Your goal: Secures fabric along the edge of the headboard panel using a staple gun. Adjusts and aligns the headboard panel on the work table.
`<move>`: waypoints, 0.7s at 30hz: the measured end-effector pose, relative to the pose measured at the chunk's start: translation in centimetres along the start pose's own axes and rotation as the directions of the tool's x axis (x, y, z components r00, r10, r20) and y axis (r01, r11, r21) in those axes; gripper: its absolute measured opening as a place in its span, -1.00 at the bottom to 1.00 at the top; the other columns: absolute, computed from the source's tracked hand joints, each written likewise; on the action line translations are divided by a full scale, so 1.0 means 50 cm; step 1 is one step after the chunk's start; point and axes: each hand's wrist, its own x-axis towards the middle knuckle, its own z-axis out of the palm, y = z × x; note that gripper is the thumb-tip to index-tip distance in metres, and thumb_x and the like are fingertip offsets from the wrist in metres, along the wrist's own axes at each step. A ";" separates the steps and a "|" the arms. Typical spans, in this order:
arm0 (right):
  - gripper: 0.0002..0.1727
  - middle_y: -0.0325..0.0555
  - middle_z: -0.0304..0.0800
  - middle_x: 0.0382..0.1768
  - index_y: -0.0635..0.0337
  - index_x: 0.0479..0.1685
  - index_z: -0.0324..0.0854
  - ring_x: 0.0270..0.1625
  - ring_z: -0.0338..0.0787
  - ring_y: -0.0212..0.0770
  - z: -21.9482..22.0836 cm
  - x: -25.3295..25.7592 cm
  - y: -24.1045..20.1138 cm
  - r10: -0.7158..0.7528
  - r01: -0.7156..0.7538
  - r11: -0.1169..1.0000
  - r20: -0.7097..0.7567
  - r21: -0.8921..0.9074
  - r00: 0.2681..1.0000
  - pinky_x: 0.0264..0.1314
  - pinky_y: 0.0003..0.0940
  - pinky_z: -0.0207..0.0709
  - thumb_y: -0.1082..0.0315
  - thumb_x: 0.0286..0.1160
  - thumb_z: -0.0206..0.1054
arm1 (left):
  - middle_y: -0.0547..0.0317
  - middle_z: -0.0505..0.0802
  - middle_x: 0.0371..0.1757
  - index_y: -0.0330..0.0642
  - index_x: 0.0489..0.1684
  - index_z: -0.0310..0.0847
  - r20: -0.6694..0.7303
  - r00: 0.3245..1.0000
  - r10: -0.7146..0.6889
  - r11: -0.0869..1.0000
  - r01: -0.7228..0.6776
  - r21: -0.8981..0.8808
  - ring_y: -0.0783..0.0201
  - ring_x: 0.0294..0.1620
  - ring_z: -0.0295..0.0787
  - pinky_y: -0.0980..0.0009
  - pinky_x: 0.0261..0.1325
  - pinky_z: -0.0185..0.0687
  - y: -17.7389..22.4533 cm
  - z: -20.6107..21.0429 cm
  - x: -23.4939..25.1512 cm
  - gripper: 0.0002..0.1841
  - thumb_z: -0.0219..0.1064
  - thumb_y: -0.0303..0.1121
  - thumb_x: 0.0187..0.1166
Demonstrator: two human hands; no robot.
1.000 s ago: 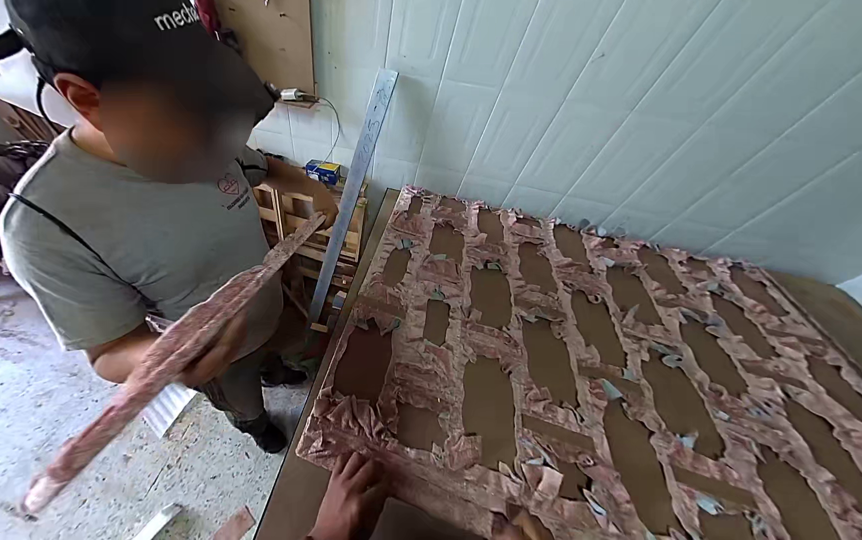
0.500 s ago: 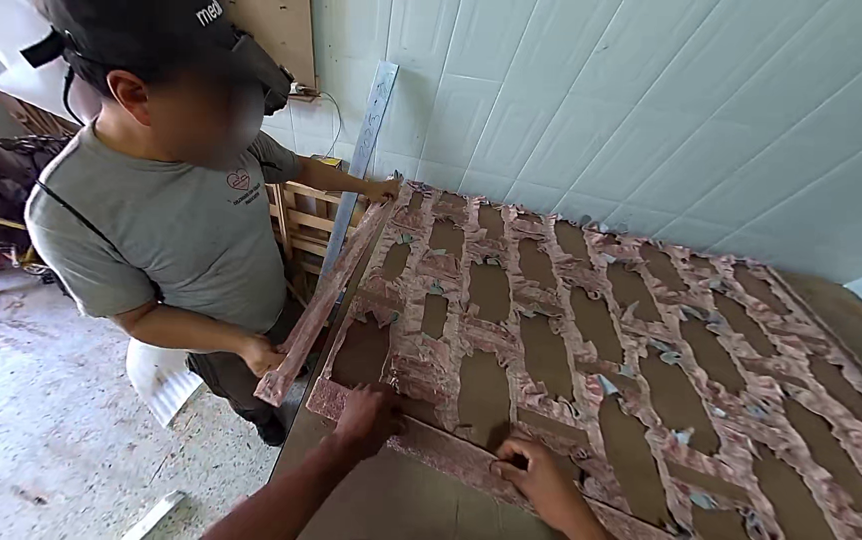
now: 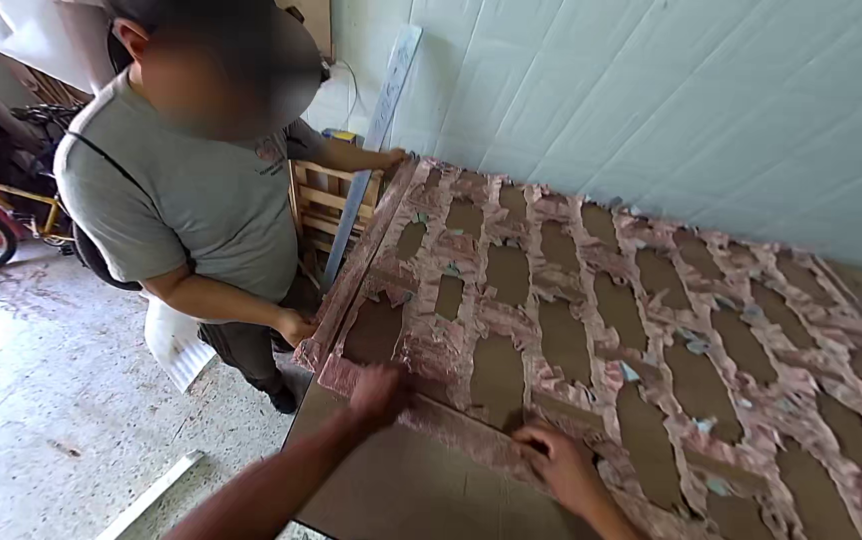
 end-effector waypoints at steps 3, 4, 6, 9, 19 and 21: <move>-0.76 -0.18 0.92 -0.10 0.02 -0.15 0.89 0.03 0.87 -0.23 -0.028 0.071 0.023 0.113 -0.115 0.993 0.191 0.000 0.975 0.27 -0.08 0.72 0.09 0.38 0.58 | -0.02 0.83 0.27 0.02 0.09 0.84 0.261 0.961 -0.090 0.995 0.100 -0.023 -0.15 0.38 0.70 -0.38 0.36 0.56 -0.006 -0.035 0.079 -0.59 0.51 0.06 0.44; -0.76 -0.15 0.90 -0.08 0.03 -0.15 0.89 0.06 0.85 -0.19 -0.029 0.062 0.007 0.097 -0.095 0.995 0.178 -0.021 0.979 0.29 -0.04 0.70 0.10 0.39 0.57 | 0.00 0.83 0.26 0.01 0.09 0.83 0.222 0.972 -0.079 0.996 0.087 -0.023 -0.12 0.37 0.71 -0.34 0.38 0.57 0.001 -0.038 0.062 -0.61 0.50 0.03 0.45; -0.77 0.02 0.83 -0.06 0.15 -0.20 0.83 0.07 0.81 0.00 -0.001 -0.012 -0.022 0.008 -0.006 0.999 0.053 -0.036 0.999 0.24 0.07 0.69 0.18 0.37 0.57 | 0.07 0.83 0.25 -0.01 0.05 0.83 0.023 1.000 0.014 1.000 -0.014 -0.004 -0.01 0.38 0.70 -0.16 0.49 0.53 0.020 -0.009 -0.024 -0.67 0.44 -0.03 0.53; -0.80 0.25 0.80 -0.05 0.32 -0.24 0.81 0.17 0.77 0.26 0.094 -0.132 -0.040 -0.098 0.086 0.991 -0.121 -0.101 0.988 0.36 0.19 0.60 0.32 0.38 0.52 | 0.26 0.87 -0.03 0.11 -0.18 0.84 -0.428 0.872 0.239 0.969 -0.184 0.166 0.13 0.15 0.77 0.00 0.29 0.64 -0.022 0.140 -0.141 -0.82 0.33 -0.12 0.64; -0.68 -0.03 0.90 -0.02 0.11 -0.03 0.86 0.12 0.85 -0.09 -0.061 0.081 0.015 0.103 -0.105 0.994 0.379 -0.015 0.920 0.38 0.06 0.64 0.09 0.41 0.57 | -0.10 0.84 0.23 -0.04 0.14 0.82 0.374 0.927 -0.041 0.999 0.026 0.044 -0.19 0.35 0.72 -0.41 0.39 0.52 0.007 -0.054 0.094 -0.55 0.48 0.07 0.49; -0.74 0.03 0.88 -0.03 0.18 -0.09 0.85 0.14 0.82 -0.04 -0.048 0.081 -0.021 0.032 -0.033 0.999 0.360 -0.005 0.932 0.39 0.06 0.61 0.20 0.40 0.56 | -0.11 0.86 0.21 -0.05 0.18 0.80 0.346 0.938 -0.015 0.999 0.003 0.036 -0.17 0.32 0.76 -0.37 0.40 0.54 -0.013 -0.058 0.068 -0.49 0.44 0.15 0.52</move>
